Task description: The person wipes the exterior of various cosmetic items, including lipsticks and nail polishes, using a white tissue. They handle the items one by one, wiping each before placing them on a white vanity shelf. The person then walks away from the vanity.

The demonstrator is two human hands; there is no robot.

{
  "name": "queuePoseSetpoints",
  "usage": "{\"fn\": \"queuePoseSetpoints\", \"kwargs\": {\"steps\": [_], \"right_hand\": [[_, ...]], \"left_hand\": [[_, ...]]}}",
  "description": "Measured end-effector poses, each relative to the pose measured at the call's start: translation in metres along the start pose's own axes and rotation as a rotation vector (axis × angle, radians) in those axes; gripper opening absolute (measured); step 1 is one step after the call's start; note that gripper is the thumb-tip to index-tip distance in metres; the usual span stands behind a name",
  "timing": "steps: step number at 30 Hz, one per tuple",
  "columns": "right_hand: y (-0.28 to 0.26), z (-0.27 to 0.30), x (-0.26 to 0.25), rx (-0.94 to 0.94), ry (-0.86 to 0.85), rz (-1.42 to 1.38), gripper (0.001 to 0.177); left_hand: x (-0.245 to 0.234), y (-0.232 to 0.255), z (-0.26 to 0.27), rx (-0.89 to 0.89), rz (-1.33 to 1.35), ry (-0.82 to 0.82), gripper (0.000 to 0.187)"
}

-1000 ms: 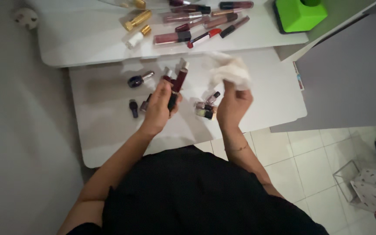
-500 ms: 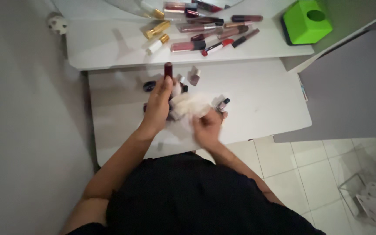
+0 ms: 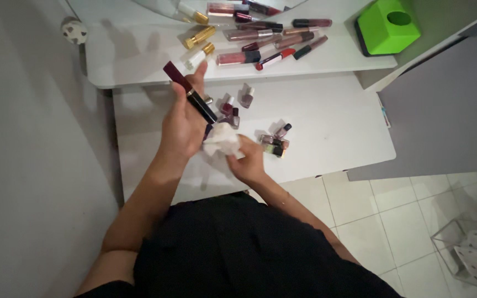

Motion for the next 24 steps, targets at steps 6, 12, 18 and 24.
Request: {"fn": "queuePoseSetpoints", "kwargs": {"steps": [6, 12, 18, 24], "right_hand": [[0.054, 0.001, 0.007, 0.704, -0.146, -1.436, 0.014], [0.043, 0.002, 0.004, 0.932, -0.047, -1.204, 0.017], [0.061, -0.001, -0.025, 0.799, 0.002, -0.565, 0.022], [0.037, -0.01, -0.081, 0.563, 0.414, -0.177, 0.027]], "left_hand": [[0.015, -0.016, 0.013, -0.145, -0.445, -0.101, 0.072], [0.037, -0.006, 0.014, 0.175, -1.387, -0.171, 0.042], [0.038, 0.005, 0.018, 0.18, -1.007, 0.017, 0.026], [0.018, 0.002, 0.003, 0.148, -0.867, 0.229, 0.019]]}}
Point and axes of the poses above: each hand's wrist, its own z-axis away from the middle knuckle, its own x-axis out of the palm, y = z × x, the point moved 5 cm from there along -z, towards the middle knuckle, and after that the axes turned 7 degrees about z, right-handed, at the moved point
